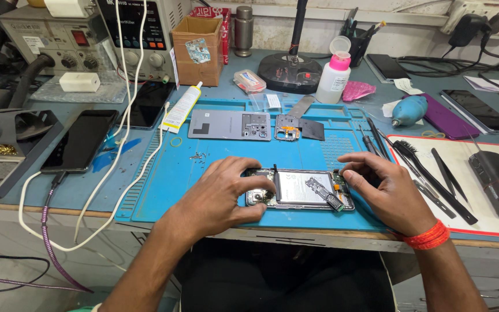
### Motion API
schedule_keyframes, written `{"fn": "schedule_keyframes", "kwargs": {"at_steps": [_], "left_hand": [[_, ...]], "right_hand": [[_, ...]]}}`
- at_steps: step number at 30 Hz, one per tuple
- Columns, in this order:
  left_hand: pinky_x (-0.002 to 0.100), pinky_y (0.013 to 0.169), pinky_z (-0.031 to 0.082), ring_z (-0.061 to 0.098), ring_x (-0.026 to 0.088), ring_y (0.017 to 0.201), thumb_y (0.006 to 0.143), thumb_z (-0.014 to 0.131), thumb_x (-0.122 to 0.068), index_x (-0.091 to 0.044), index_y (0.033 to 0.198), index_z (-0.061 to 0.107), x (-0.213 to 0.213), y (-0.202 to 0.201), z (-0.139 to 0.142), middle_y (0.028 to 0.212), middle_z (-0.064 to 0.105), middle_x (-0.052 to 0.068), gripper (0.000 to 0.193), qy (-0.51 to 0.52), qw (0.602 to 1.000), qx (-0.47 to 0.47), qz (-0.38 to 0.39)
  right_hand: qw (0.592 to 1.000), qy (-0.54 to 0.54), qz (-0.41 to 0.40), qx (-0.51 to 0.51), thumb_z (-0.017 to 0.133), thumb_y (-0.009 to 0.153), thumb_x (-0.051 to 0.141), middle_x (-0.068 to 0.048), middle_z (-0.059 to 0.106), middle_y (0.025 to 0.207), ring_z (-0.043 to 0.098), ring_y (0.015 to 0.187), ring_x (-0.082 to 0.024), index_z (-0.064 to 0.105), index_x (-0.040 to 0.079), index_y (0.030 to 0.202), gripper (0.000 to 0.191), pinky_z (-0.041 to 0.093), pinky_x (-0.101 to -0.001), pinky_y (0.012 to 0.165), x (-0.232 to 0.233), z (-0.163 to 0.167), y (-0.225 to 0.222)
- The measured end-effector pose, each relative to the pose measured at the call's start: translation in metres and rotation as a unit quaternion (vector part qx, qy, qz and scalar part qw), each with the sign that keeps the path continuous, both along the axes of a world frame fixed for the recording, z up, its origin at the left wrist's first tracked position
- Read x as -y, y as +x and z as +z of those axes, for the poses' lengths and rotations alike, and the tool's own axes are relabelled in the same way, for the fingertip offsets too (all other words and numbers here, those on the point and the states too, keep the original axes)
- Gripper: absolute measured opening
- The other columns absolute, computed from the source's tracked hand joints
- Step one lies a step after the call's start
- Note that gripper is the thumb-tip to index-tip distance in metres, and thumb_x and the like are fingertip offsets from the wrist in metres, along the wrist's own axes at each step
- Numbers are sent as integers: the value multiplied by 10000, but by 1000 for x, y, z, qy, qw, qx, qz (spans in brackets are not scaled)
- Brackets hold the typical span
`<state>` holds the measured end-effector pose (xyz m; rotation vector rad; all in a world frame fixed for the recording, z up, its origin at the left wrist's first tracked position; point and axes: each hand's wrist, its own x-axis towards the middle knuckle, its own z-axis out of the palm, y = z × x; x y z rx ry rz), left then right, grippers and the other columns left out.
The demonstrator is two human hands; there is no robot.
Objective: The person works on a disassembled smartphone on a repair mat, brushing its internal components and repositioning the board and battery, then fits the assembly back into the frame. They power the phone on to view the boot screen, then reopen it and continue handling the internal parts by hand.
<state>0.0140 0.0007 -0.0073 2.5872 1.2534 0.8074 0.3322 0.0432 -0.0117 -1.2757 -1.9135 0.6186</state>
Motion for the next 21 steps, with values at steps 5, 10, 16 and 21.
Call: {"fn": "schedule_keyframes", "kwargs": {"at_steps": [5,10,16,21], "left_hand": [[500,1116,386,509,377,1348,817,727,-273,-154,1115,739,-1,0,-3,1382,610,164,321,15,999,7,-34],[529,1134,362,436,437,1404,838,733,-258,-124,1132,713,-1,1,-2,1451,578,173,324,3,999,-15,-42],[544,1113,364,377,477,1431,831,732,-276,-114,1129,711,1,4,-3,1481,547,171,340,41,997,-50,-34],[538,1139,330,362,472,1444,864,712,-270,-107,1129,702,2,2,-4,1521,522,173,311,20,999,-11,-44]], "right_hand": [[1000,3,5,-3,681,928,186,-66,777,930,701,873,-118,716,53,1193,299,565,-287,816,0,0,-1],[1000,5,-8,13,683,924,189,-59,780,921,709,861,-126,721,70,1192,296,561,-291,800,1,1,-1],[1000,12,-5,19,682,926,196,-58,777,915,712,860,-125,719,73,1192,295,561,-290,802,1,2,-2],[1000,10,6,1,683,928,193,-61,773,916,700,857,-123,715,69,1191,292,562,-290,802,3,4,-3]]}}
